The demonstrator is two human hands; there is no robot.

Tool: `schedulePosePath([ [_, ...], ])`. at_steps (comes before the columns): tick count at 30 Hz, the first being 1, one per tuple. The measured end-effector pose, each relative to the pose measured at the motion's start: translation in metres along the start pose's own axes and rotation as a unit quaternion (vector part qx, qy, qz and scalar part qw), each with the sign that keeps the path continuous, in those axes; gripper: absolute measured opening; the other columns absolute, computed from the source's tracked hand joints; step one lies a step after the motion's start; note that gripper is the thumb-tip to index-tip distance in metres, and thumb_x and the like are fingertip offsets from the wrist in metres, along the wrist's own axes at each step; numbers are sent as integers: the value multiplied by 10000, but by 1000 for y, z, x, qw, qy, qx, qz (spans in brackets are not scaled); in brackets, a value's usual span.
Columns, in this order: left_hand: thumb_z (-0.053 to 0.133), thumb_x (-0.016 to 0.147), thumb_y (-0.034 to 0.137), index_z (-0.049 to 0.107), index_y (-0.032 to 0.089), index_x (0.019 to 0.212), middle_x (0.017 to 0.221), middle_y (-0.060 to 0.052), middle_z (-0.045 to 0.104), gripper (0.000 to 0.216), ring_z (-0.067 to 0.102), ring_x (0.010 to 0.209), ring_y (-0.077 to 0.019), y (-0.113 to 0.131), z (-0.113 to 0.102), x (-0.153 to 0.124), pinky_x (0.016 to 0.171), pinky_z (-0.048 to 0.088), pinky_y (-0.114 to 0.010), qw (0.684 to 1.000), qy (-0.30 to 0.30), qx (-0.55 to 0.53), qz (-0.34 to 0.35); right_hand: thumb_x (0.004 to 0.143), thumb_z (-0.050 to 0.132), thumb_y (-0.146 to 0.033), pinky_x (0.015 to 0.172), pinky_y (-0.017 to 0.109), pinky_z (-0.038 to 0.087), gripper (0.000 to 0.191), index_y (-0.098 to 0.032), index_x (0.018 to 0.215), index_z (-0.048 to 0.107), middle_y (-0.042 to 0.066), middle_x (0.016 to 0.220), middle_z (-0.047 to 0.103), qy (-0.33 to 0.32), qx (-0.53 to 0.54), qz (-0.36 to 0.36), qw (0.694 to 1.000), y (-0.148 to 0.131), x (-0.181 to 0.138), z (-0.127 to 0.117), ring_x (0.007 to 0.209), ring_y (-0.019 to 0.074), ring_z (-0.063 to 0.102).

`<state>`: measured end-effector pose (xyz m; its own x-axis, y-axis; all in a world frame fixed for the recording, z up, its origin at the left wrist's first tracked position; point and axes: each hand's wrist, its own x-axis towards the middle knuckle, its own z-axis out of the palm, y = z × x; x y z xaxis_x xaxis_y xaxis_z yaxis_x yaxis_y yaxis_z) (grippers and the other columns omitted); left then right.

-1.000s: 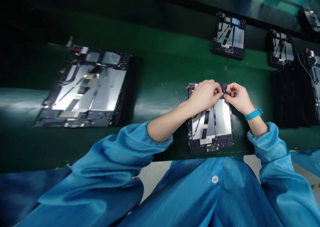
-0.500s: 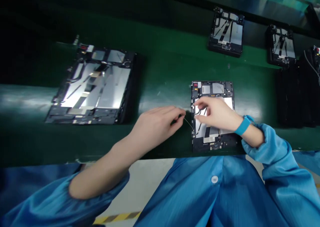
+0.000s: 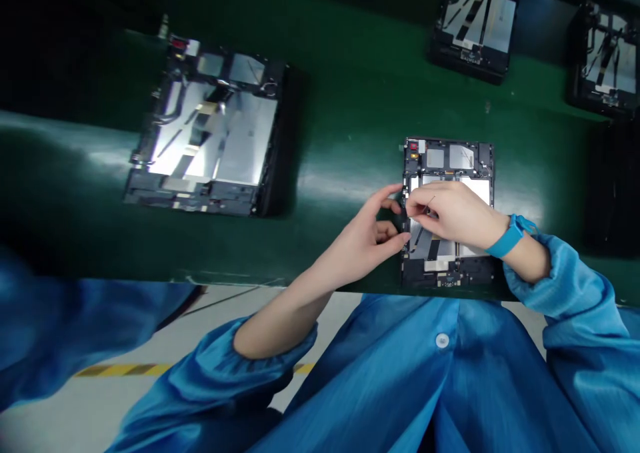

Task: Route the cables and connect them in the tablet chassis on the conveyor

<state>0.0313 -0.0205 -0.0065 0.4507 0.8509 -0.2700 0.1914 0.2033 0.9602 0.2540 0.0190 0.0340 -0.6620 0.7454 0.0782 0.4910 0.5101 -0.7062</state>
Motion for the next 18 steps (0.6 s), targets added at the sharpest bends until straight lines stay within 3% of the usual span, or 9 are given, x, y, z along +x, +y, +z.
schedulePosePath([
  [7, 669, 782, 89, 431, 306, 1514, 1171, -35, 525, 800, 555, 579, -31, 4, 13, -2, 534, 469, -208, 996, 50, -62, -44, 977, 594, -102, 766, 304, 486, 163, -204, 889, 686, 33, 854, 710, 22, -6, -47, 999, 15, 15, 10, 812, 177, 624],
  [13, 665, 747, 85, 492, 284, 1410, 1034, 28, 516, 713, 517, 534, -14, 7, 16, 9, 552, 474, -198, 990, 108, -67, -59, 956, 578, -96, 769, 307, 479, 171, -214, 890, 683, 33, 883, 701, 23, 8, -17, 1000, 22, 17, 12, 810, 175, 605],
  [18, 708, 757, 124, 526, 261, 1276, 1001, 38, 539, 566, 516, 564, -21, 4, 8, 19, 560, 450, -178, 990, 110, -80, -33, 962, 578, -106, 787, 318, 471, 167, -221, 889, 675, 30, 906, 702, 24, 28, 0, 999, 24, 20, 16, 825, 175, 599],
])
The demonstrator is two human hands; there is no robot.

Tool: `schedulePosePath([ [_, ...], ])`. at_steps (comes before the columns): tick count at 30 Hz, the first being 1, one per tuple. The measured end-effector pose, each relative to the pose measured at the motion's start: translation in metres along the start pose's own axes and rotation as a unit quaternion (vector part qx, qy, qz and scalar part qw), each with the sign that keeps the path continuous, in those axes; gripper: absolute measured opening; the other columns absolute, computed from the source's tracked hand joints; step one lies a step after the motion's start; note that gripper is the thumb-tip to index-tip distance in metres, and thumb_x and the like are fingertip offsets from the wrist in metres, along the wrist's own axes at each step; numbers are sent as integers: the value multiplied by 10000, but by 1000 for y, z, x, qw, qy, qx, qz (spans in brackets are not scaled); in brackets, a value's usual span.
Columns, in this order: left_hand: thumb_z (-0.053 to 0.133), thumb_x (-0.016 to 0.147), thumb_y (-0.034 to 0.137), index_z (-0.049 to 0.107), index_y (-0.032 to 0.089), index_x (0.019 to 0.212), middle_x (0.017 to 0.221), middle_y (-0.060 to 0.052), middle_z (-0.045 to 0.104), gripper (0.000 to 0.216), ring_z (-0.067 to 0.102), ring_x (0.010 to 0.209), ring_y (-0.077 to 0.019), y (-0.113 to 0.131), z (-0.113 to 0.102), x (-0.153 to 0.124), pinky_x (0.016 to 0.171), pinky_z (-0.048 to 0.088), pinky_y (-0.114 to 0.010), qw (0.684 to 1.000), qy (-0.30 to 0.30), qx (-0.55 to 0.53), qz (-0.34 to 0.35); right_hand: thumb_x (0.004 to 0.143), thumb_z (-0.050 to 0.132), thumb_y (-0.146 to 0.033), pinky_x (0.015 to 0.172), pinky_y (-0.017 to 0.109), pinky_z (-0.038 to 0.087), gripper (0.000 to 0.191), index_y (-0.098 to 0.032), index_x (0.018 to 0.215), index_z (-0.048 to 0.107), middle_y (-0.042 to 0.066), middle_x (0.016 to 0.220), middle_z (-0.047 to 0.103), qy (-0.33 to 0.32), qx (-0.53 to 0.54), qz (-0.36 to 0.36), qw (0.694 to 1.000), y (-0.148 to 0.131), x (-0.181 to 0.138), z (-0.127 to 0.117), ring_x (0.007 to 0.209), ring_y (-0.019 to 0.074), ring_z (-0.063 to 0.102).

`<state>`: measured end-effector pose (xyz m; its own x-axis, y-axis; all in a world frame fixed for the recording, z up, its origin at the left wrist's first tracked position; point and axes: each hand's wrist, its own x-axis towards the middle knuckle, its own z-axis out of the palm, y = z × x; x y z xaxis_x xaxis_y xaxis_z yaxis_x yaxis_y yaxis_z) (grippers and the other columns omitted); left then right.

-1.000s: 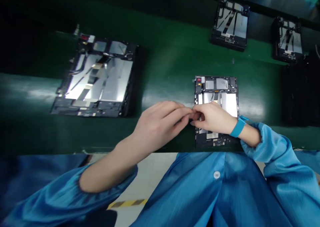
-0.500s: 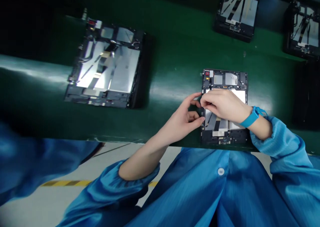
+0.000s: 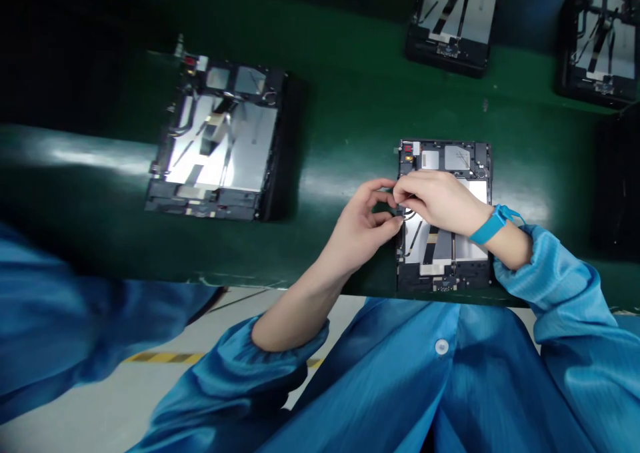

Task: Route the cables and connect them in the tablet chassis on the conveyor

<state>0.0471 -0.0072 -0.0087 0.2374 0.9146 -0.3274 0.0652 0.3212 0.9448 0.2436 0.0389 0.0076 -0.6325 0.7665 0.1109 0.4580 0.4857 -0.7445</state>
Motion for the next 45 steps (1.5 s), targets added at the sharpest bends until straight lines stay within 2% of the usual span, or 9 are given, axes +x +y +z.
schedulePosePath([
  [7, 716, 794, 143, 508, 280, 1291, 1024, 31, 543, 555, 502, 564, -27, -6, -8, 2, 531, 454, -183, 999, -29, -8, 29, 961, 602, -83, 794, 300, 455, 155, -197, 882, 672, 23, 886, 698, 0, 22, 0, 1000, -1, 5, 1, 819, 157, 599],
  [14, 697, 738, 132, 487, 257, 1231, 957, 67, 528, 551, 527, 537, -23, 3, -3, 4, 522, 452, -180, 1000, -8, 3, -6, 945, 591, -83, 792, 310, 455, 160, -206, 886, 673, 27, 901, 701, 3, 17, 2, 1000, 0, 5, 1, 810, 169, 589],
  [21, 690, 651, 111, 491, 228, 1119, 884, 88, 558, 522, 506, 506, -14, 10, -3, 19, 488, 414, -157, 999, 9, 31, -20, 900, 617, -61, 805, 316, 439, 152, -205, 886, 665, 37, 887, 693, 64, -37, 13, 997, 12, 13, -4, 854, 198, 595],
  [26, 688, 670, 130, 486, 225, 1045, 843, 92, 577, 437, 533, 445, -32, 13, -4, 33, 392, 385, -163, 999, 6, 34, -36, 885, 660, -85, 792, 303, 426, 126, -209, 872, 661, 13, 860, 688, 64, -24, 47, 997, 16, 21, -5, 814, 182, 594],
  [34, 645, 628, 98, 485, 220, 990, 778, 117, 571, 414, 528, 385, -45, 19, -1, 34, 324, 400, -184, 998, 21, 26, -58, 881, 648, -79, 808, 312, 429, 135, -213, 872, 666, 20, 875, 703, 63, -20, 49, 997, 12, 21, -5, 842, 192, 610],
  [40, 632, 596, 31, 464, 227, 943, 628, 154, 550, 433, 440, 334, -36, 34, -1, 46, 296, 279, -169, 994, 18, 43, -102, 847, 671, -80, 817, 321, 435, 140, -219, 863, 661, 14, 859, 704, 122, -29, 97, 987, 12, 30, -3, 854, 203, 608],
  [45, 617, 605, 2, 450, 230, 932, 566, 171, 517, 432, 409, 331, -27, 40, -2, 64, 313, 235, -160, 995, 32, 13, -92, 812, 680, -78, 790, 299, 466, 153, -212, 885, 681, -2, 831, 715, 165, 11, 140, 976, 9, 33, -7, 770, 170, 633],
])
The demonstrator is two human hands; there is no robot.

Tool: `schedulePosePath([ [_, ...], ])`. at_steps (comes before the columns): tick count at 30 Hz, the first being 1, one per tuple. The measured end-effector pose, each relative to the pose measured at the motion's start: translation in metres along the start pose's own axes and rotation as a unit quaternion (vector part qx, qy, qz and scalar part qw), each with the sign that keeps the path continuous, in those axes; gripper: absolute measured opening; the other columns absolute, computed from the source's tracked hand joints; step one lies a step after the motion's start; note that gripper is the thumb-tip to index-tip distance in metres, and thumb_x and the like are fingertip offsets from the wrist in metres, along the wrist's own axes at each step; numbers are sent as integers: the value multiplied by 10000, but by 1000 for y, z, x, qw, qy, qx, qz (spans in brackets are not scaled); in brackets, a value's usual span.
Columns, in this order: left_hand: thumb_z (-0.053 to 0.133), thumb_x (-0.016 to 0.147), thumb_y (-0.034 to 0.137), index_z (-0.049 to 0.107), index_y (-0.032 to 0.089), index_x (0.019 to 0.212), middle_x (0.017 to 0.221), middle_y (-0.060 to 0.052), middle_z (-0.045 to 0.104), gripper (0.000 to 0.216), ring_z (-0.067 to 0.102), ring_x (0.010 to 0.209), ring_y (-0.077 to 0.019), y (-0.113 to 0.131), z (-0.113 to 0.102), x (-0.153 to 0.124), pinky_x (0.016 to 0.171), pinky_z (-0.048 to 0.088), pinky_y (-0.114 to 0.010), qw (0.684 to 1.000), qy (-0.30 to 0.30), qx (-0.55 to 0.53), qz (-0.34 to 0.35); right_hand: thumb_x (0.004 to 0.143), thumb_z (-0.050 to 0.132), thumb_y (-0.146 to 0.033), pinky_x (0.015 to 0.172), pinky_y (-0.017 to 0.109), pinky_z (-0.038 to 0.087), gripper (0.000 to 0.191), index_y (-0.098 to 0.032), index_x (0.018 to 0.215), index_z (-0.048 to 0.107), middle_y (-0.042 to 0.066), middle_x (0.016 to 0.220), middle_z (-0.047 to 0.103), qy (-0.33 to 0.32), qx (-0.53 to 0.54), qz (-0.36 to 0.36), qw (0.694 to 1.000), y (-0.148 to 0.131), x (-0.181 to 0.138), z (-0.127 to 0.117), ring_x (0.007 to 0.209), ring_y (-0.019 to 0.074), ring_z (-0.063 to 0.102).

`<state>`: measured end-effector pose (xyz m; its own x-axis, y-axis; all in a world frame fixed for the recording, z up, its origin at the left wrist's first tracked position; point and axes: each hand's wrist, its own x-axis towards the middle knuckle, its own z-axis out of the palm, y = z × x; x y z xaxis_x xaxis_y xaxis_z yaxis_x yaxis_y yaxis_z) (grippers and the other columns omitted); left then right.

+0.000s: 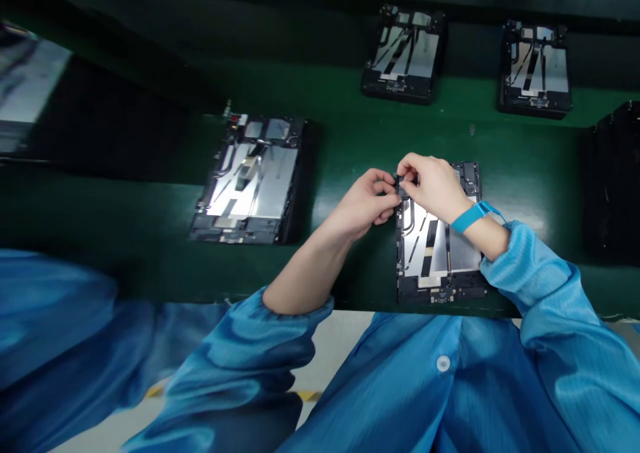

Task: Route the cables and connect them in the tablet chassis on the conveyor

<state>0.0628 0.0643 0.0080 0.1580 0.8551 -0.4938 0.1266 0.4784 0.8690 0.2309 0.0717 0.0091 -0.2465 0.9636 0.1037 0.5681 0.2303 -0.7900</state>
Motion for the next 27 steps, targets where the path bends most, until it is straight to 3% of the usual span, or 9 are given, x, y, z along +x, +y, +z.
schedulePosePath([
  [6, 662, 661, 9, 463, 216, 932, 593, 149, 563, 394, 470, 338, -40, -9, -1, 7, 331, 325, -177, 999, -21, -39, 23, 753, 611, -14, 731, 266, 458, 237, -194, 892, 679, -21, 764, 691, -38, 2, 11, 999, 1, -2, -4, 705, 143, 632],
  [11, 780, 755, 87, 456, 222, 922, 568, 134, 569, 388, 480, 327, -54, -9, -1, 4, 324, 320, -179, 999, -34, -29, 25, 800, 600, -39, 765, 296, 481, 204, -203, 904, 664, 15, 850, 709, -17, -41, -26, 999, 8, -2, 2, 782, 172, 644],
  [16, 680, 836, 59, 416, 243, 865, 486, 140, 460, 323, 407, 305, -67, -1, 12, 7, 326, 237, -201, 1000, -2, 6, -11, 860, 594, -105, 964, 444, 520, 198, -227, 994, 672, 101, 1094, 720, 78, -93, -89, 989, 10, -21, -12, 1049, 275, 660],
  [19, 646, 871, 102, 426, 247, 887, 519, 129, 433, 264, 399, 345, -84, 2, 15, 8, 375, 270, -226, 998, 11, 55, -20, 866, 650, -187, 1123, 550, 463, 228, -245, 1084, 678, 134, 1263, 683, 157, -121, -47, 979, 15, -50, -26, 1273, 335, 596],
  [21, 653, 891, 180, 492, 229, 956, 603, 87, 505, 181, 522, 465, -126, -1, 12, 1, 476, 415, -256, 992, 15, 123, 0, 842, 704, -267, 1200, 585, 419, 363, -244, 1202, 660, 143, 1410, 623, 190, -92, 27, 977, 20, -77, -32, 1400, 349, 527],
  [23, 681, 886, 265, 580, 191, 1097, 800, -4, 635, 246, 686, 754, -211, -10, 7, -15, 730, 581, -355, 976, 9, 210, 64, 836, 730, -348, 1217, 591, 427, 532, -260, 1345, 603, 126, 1496, 584, 183, -1, 111, 977, 26, -106, -35, 1433, 338, 523],
  [25, 687, 881, 331, 623, 163, 1273, 1094, -111, 683, 431, 688, 1125, -308, -23, 5, -36, 1039, 563, -480, 951, -17, 273, 143, 875, 735, -393, 1249, 587, 414, 643, -285, 1474, 526, 120, 1554, 558, 144, 108, 163, 970, 27, -131, -32, 1445, 323, 541],
  [27, 634, 914, 362, 598, 144, 1426, 1333, -184, 638, 557, 592, 1351, -355, -37, 3, -52, 1201, 467, -532, 944, -38, 277, 177, 877, 764, -408, 1297, 595, 359, 720, -323, 1535, 484, 99, 1635, 502, 126, 153, 167, 966, 23, -146, -26, 1527, 327, 473],
])
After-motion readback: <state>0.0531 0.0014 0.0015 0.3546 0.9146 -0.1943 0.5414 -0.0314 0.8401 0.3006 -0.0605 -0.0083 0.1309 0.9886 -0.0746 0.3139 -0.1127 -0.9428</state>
